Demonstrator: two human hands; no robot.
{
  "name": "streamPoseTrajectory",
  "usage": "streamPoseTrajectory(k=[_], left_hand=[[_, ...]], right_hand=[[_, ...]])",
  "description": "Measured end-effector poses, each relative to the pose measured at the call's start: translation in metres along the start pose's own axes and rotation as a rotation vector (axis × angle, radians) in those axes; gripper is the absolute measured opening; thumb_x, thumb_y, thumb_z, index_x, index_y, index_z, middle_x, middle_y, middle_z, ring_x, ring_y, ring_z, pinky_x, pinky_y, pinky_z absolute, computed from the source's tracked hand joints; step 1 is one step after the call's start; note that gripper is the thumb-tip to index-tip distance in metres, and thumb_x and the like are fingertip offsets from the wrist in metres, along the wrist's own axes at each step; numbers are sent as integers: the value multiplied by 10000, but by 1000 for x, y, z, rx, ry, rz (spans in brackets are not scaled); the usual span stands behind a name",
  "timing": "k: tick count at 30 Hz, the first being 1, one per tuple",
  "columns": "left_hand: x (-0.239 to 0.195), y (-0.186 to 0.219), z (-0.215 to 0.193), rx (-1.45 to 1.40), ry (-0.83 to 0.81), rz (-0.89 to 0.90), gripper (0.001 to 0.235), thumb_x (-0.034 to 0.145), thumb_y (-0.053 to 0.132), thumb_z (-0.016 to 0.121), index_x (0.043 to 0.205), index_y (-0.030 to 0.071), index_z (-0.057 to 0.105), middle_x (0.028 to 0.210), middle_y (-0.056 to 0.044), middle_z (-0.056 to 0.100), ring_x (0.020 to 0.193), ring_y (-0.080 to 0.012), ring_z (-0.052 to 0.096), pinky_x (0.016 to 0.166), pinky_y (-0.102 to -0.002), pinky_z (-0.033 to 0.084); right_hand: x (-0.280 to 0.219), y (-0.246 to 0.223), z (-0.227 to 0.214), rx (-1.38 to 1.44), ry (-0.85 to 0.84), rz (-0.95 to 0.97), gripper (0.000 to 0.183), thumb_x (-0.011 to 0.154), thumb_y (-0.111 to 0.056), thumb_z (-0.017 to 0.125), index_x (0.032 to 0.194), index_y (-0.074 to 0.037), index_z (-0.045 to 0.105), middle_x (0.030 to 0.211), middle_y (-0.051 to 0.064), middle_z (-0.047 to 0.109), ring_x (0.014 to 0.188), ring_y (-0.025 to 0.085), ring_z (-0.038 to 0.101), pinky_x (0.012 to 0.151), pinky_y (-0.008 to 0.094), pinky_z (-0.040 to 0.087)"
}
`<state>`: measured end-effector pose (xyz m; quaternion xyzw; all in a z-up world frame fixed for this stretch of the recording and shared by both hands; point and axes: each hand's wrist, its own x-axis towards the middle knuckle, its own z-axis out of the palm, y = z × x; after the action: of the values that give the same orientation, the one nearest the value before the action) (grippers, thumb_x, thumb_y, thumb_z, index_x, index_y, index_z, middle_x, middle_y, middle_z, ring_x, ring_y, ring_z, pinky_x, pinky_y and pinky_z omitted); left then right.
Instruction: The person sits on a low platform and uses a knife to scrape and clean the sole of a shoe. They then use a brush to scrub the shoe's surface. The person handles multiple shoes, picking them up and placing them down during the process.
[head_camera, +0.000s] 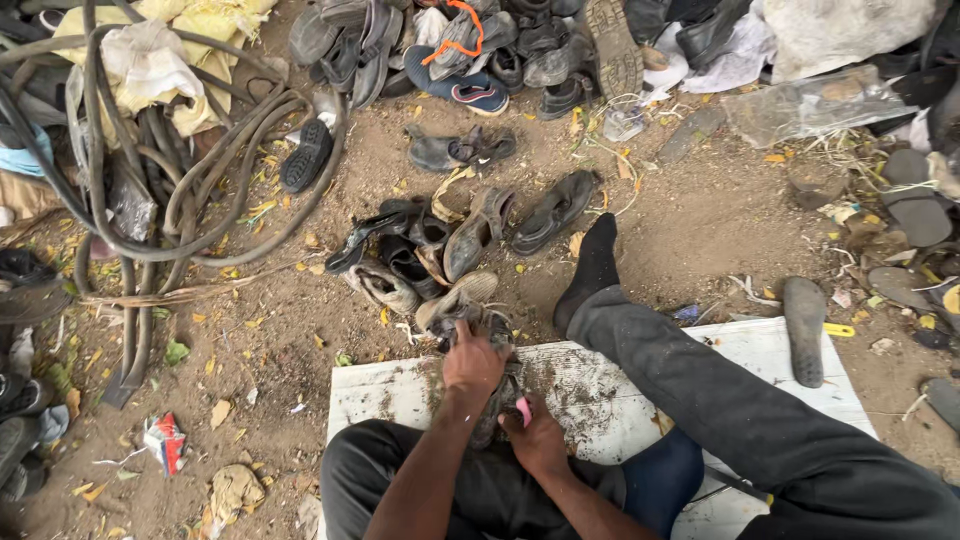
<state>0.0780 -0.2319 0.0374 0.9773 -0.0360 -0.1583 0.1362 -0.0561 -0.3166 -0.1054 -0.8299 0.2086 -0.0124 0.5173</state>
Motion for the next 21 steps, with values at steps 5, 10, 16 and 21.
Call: streamPoseTrajectory(k=[5, 10, 16, 21], left_hand=[[43, 0, 42, 168, -70, -30, 625, 970, 495, 630, 1279, -36, 515, 1638, -242, 251, 1120, -379, 678, 855, -462, 634], [54, -8, 44, 124, -78, -69, 577, 1089, 273, 475, 1450, -158, 345, 1132, -328, 674, 856, -365, 767, 684, -407, 674], [21, -31, 41, 267, -115, 135, 392, 1052, 270, 504, 1228, -72, 579, 1059, -318, 635, 723, -276, 761, 620, -375, 655], [-21, -48, 67, 143, -119, 75, 399, 1034, 363, 549, 1113, -15, 652, 982, -185, 709, 748, -280, 718, 716, -403, 624]], right_hand=[[2, 3, -2, 2, -89, 143, 558, 838, -431, 788, 1218, -76, 585, 928, 191, 738, 890, 371, 751, 795, 465, 582], [7, -27, 4, -60, -83, -94, 780, 892, -523, 802, 1310, 49, 475, 1120, 297, 669, 1017, 414, 709, 817, 463, 599], [5, -65, -8, -222, -423, 384, 805, 974, -461, 603, 1551, -16, 259, 966, 223, 758, 780, 388, 764, 688, 509, 626], [4, -58, -4, -113, -312, 205, 566, 981, -367, 587, 1402, -25, 425, 871, 237, 741, 672, 361, 725, 577, 479, 564]])
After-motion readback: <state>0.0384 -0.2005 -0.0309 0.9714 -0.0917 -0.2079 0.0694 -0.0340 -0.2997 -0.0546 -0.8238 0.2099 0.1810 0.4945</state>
